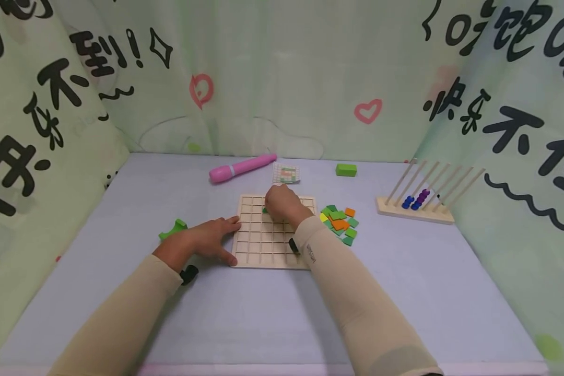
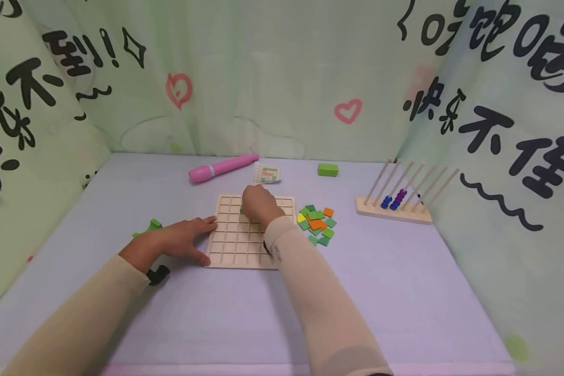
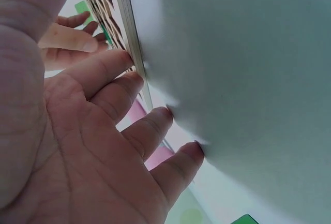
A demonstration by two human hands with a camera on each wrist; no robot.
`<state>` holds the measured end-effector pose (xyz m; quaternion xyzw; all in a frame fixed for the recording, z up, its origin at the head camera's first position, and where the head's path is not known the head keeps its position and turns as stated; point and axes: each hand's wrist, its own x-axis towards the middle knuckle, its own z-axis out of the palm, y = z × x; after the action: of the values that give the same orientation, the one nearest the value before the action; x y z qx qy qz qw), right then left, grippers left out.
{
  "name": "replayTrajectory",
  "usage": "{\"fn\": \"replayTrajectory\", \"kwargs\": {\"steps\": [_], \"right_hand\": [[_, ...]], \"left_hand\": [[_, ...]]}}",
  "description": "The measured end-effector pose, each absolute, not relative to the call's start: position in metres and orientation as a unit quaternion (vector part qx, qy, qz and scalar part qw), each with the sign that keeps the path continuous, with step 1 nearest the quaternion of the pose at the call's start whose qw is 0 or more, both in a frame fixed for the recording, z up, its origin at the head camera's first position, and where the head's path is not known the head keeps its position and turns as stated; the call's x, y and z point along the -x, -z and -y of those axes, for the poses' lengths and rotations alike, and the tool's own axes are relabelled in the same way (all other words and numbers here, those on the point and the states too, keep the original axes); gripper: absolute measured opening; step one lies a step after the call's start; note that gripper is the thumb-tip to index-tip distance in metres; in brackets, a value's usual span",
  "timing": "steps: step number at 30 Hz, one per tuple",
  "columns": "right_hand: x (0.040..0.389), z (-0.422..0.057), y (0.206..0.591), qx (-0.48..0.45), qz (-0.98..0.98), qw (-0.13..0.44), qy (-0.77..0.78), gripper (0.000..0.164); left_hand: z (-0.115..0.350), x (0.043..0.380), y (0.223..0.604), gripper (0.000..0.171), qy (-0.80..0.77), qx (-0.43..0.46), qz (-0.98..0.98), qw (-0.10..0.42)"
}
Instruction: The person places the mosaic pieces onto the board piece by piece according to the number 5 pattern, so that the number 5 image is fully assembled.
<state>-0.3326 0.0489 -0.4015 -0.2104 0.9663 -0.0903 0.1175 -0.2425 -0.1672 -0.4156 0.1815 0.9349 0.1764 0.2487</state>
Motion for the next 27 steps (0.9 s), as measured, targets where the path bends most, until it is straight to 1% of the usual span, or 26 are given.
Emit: {"fn": "replayTrajectory", "kwargs": {"steps": [1, 6, 11, 16, 21, 27], "right_hand": [[0.331, -0.051, 0.401, 0.216, -0.965, 0.117, 0.095, 0.038], [0.321, -0.074, 0.392, 0.226, -0.948, 0.112, 0.194, 0.028], [0.314, -0.109, 0.388, 0.206, -0.936, 0.108, 0.265, 0.031], [0.305, -0.144, 0.390, 0.163, -0.944, 0.097, 0.269, 0.026], [0.300, -0.172, 0.393, 0.129, -0.948, 0.100, 0.273, 0.023], [0.296, -0.201, 0.396, 0.087, -0.950, 0.115, 0.275, 0.026]], "left_hand": [[0.167, 0.242, 0.415, 0.106, -0.177, -0.180, -0.935, 0.249], [0.167, 0.239, 0.415, 0.106, -0.181, -0.177, -0.935, 0.249], [0.166, 0.238, 0.416, 0.106, -0.186, -0.177, -0.934, 0.249], [0.166, 0.238, 0.418, 0.106, -0.182, -0.182, -0.935, 0.245], [0.168, 0.238, 0.417, 0.106, -0.181, -0.191, -0.934, 0.242], [0.166, 0.238, 0.415, 0.106, -0.188, -0.187, -0.932, 0.247]]}}
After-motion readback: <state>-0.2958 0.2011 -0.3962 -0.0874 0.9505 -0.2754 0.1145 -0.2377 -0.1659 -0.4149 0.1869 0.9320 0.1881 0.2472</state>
